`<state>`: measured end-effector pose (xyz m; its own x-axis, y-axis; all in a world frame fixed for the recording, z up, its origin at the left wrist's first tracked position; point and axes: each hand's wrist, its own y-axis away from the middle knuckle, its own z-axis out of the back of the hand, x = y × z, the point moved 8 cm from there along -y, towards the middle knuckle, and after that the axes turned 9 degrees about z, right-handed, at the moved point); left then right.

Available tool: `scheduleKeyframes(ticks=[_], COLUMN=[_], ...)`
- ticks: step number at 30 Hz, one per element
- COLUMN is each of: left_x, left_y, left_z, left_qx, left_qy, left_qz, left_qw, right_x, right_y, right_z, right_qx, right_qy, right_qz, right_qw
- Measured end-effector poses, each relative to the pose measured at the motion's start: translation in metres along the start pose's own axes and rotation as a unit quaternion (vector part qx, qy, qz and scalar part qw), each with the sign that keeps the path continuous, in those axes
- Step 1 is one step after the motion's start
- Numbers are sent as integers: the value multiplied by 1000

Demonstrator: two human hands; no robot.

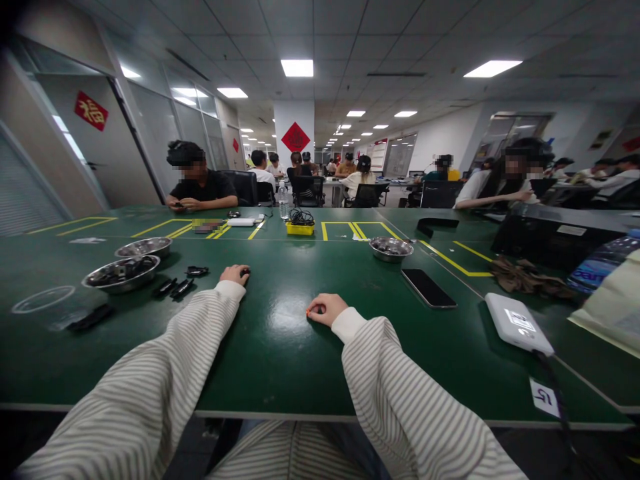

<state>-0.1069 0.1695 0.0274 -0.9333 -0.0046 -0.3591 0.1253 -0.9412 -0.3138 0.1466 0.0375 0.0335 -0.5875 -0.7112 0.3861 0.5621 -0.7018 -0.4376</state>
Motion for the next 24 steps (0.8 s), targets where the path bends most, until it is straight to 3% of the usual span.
scheduleKeyframes(ticks=[6, 10, 14, 18, 24], left_x=[-50, -101, -143, -160, -160], left_y=[25, 67, 115, 138, 140], left_z=[-15, -18, -7, 7, 14], left_qx=[75, 107, 107, 98, 84], left_qy=[49, 151, 211, 213, 230], left_qz=[-125, -231, -313, -331, -342], left_qw=[988, 955, 920, 914, 907], right_x=[-9, -12, -8, -2, -6], right_y=[2, 2, 2, 1, 3], right_z=[3, 7, 13, 15, 14], right_qx=[-35, -60, -86, -87, -94], right_qy=[-19, -38, -44, -60, -104], right_qz=[-44, -64, -69, -64, -85], right_qw=[998, 995, 993, 992, 987])
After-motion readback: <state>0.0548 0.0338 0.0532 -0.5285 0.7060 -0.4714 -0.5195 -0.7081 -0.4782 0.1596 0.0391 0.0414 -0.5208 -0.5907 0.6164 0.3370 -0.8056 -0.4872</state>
